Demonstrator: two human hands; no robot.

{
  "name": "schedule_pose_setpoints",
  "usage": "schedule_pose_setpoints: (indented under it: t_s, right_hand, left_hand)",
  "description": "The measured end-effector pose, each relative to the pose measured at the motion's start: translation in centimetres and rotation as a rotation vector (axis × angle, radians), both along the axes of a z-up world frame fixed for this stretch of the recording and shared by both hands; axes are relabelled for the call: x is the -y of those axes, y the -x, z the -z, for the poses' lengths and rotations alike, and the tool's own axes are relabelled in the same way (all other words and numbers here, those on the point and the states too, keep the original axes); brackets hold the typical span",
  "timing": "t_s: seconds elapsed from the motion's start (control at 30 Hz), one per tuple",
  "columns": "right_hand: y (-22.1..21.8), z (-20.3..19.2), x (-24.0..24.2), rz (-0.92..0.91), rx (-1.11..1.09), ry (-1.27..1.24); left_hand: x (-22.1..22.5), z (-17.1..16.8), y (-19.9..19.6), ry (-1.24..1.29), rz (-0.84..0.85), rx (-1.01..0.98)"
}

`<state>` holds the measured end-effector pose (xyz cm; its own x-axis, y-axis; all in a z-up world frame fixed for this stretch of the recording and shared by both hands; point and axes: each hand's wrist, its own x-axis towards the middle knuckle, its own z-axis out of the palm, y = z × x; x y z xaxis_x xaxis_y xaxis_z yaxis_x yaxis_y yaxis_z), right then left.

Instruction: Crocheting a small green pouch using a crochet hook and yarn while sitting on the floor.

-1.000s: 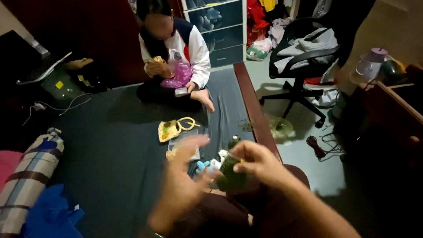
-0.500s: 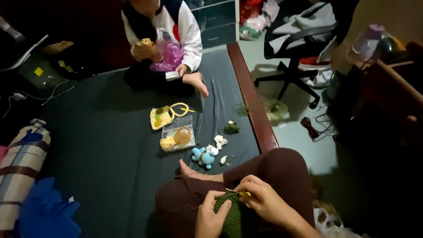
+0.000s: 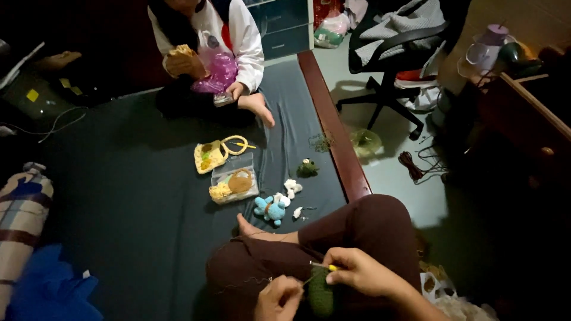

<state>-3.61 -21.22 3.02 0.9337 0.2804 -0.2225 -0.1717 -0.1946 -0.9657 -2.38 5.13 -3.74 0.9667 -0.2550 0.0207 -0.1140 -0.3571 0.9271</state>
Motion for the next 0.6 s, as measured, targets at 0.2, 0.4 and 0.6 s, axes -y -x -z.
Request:
schedule_pose_setpoints:
  t_s: [0.2, 0.4, 0.6]
  right_hand:
    - [0.7, 0.4, 0.9, -0.136, -0.133, -0.188]
    - [1.6, -0.6, -0.7, -0.193, 0.132, -0.202]
    - [3.1, -0.1, -2.0, 0.0, 0.353, 0.153]
  left_hand:
    - [-0.5, -7.0, 0.7, -0.198, 0.197, 0.471]
    - [1.5, -4.3, 1.5, 0.168, 0.343, 0.055]
    - [2.6, -5.4, 2.0, 0.118, 0.263, -0.097]
